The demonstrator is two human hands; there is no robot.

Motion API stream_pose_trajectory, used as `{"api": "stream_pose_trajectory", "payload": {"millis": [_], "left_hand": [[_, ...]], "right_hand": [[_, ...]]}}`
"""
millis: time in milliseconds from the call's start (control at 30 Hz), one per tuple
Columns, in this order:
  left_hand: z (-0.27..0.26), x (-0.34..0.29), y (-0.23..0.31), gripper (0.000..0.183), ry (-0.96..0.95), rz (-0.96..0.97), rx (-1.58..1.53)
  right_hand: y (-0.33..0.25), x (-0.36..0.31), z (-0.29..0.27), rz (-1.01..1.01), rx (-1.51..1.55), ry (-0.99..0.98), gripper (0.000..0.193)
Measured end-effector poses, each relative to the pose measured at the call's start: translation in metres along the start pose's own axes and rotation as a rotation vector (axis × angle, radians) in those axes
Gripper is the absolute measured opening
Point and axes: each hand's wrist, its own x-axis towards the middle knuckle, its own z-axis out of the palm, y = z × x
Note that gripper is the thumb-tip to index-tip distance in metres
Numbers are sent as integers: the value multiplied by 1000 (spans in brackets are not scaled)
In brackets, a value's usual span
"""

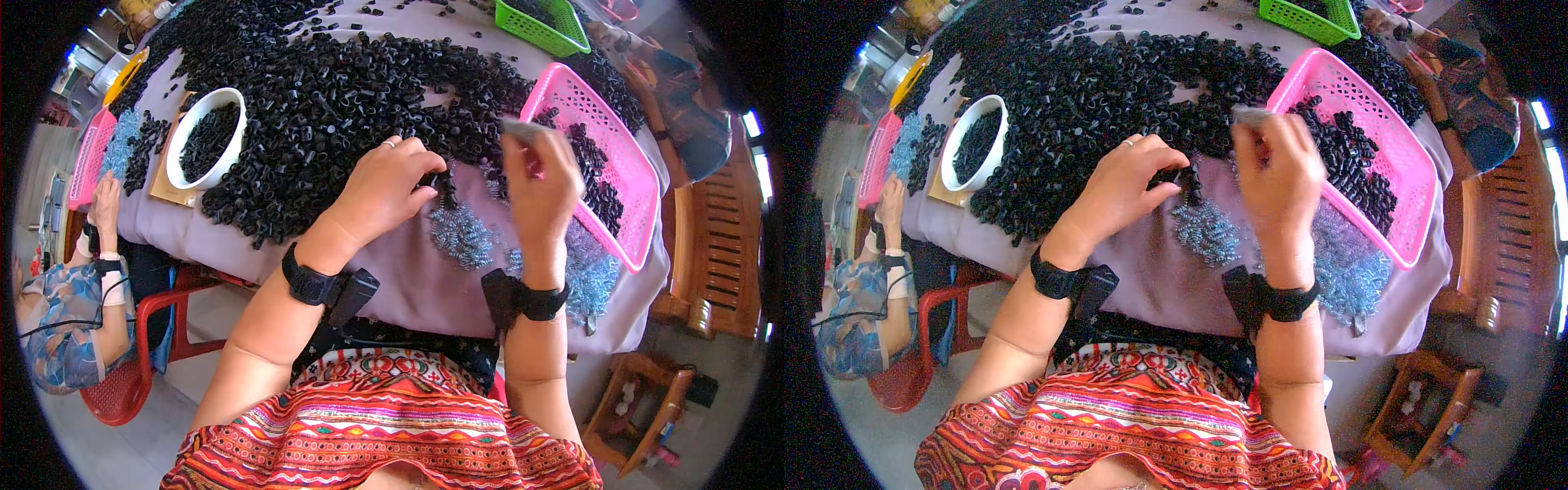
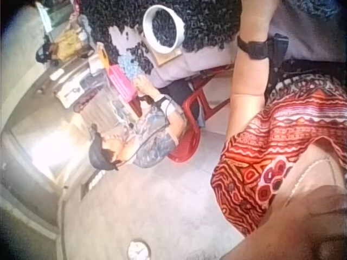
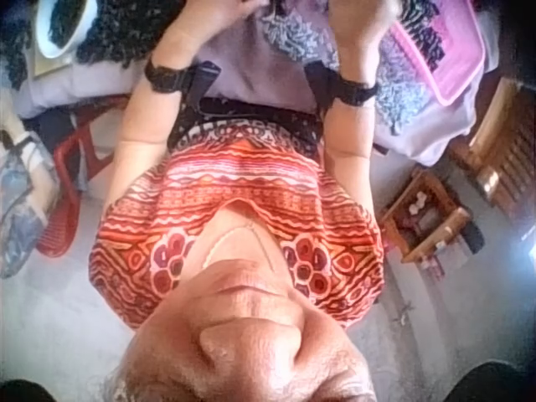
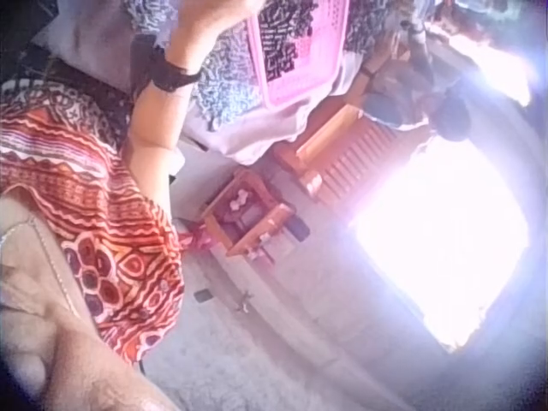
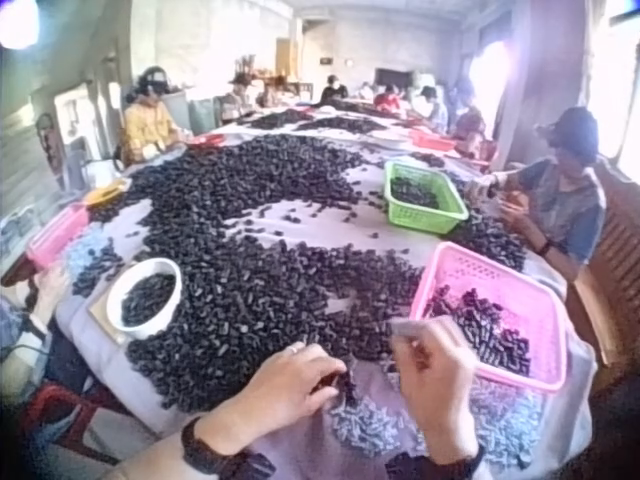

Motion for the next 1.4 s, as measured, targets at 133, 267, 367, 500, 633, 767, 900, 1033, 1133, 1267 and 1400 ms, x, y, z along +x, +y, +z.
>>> {"api": "stream_pose_trajectory", "payload": {"millis": [133, 267, 367, 500, 633, 767, 900, 1033, 1133, 1267, 1400], "left_hand": [[-3, -1, -1, 22, -45, -15, 41], [-3, -1, 0, 23, -61, -35, 37], [-3, -1, 1, 22, -31, -36, 19], [-2, 1, 0, 20, 31, -48, -32], [-3, 1, 1, 21, 18, -122, -57], [-3, 2, 1, 19, 43, -71, -45], [-2, 1, -4, 20, 79, -68, -61], [1, 2, -4, 25, 118, -107, -98], [0, 1, -5, 28, 134, -123, -131], [-2, 2, -5, 28, 150, -110, -131], [-1, 3, -4, 25, 164, -113, -152]], "right_hand": [[-5, -11, 10, 46, 17, -333, 12], [3, -16, 12, 90, 6, -487, 13], [5, -19, 15, 60, -21, -527, 17], [5, -20, 16, 74, -57, -548, 19], [7, -19, 17, 139, -61, -558, 19], [13, -21, 23, 109, 3, -443, 19], [4, -25, 27, 0, -31, -515, 16], [7, -21, 17, 49, -22, -591, 12], [14, -19, 17, 28, -75, -459, 11], [10, -20, 20, 13, -68, -502, 12], [3, -25, 22, -19, -95, -524, 13]]}}
